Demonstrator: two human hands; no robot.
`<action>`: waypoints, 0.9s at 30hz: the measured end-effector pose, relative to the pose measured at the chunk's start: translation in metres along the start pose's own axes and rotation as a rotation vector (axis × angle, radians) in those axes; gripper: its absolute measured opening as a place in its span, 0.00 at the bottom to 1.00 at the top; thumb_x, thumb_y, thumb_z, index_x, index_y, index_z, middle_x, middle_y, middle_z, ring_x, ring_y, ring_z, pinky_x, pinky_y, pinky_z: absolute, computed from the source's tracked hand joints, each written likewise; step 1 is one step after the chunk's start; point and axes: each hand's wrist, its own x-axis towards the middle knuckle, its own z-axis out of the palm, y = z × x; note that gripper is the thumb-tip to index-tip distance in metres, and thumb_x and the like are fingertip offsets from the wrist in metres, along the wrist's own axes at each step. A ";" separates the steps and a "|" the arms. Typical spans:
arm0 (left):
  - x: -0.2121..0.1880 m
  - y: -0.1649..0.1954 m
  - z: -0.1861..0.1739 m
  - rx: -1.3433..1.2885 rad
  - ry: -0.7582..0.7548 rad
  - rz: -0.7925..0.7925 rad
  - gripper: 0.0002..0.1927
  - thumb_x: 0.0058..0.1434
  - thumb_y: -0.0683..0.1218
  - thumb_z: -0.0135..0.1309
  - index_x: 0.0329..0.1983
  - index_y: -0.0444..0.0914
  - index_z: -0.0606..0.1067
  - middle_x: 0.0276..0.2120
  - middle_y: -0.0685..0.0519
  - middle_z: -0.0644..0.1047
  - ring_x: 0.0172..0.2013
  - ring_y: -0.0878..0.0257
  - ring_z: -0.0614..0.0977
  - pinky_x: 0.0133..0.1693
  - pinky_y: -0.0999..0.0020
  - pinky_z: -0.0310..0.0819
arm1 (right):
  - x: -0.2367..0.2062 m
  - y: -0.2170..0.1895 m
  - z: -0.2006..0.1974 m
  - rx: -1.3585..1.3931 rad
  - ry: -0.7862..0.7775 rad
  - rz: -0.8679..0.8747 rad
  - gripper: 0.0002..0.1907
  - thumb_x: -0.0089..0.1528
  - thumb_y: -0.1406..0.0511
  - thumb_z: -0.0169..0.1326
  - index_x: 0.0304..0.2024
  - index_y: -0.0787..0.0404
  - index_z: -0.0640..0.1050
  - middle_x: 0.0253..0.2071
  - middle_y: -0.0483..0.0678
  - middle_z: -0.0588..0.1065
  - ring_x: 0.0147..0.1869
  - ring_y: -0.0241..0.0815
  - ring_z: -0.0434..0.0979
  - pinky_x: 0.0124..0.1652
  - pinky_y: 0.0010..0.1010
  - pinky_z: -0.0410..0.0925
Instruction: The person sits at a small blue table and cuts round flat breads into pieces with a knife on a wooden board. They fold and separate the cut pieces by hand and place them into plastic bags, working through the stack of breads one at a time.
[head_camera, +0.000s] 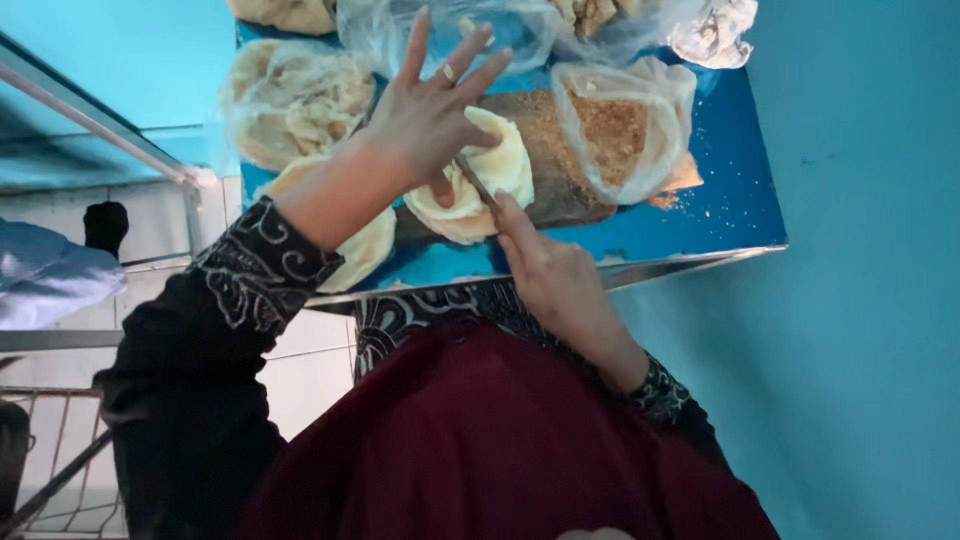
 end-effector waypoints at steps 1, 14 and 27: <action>-0.001 0.005 0.000 -0.022 -0.012 0.000 0.49 0.18 0.66 0.73 0.55 0.68 0.80 0.79 0.50 0.54 0.78 0.47 0.43 0.67 0.27 0.22 | -0.005 0.001 -0.002 0.010 -0.005 -0.003 0.24 0.71 0.63 0.50 0.70 0.56 0.66 0.39 0.56 0.81 0.37 0.59 0.82 0.33 0.48 0.71; -0.004 0.031 -0.002 0.098 -0.061 -0.033 0.47 0.18 0.67 0.73 0.53 0.71 0.80 0.78 0.51 0.54 0.77 0.46 0.43 0.65 0.29 0.21 | -0.031 0.001 -0.014 -0.034 -0.094 0.086 0.24 0.70 0.62 0.51 0.68 0.54 0.68 0.28 0.61 0.77 0.28 0.63 0.78 0.28 0.53 0.67; -0.013 0.031 0.004 0.072 -0.025 -0.066 0.50 0.19 0.64 0.74 0.56 0.71 0.79 0.78 0.52 0.53 0.76 0.46 0.41 0.67 0.28 0.26 | -0.053 -0.006 -0.008 -0.128 -0.066 0.069 0.26 0.70 0.62 0.51 0.71 0.53 0.66 0.29 0.57 0.78 0.30 0.59 0.79 0.31 0.50 0.68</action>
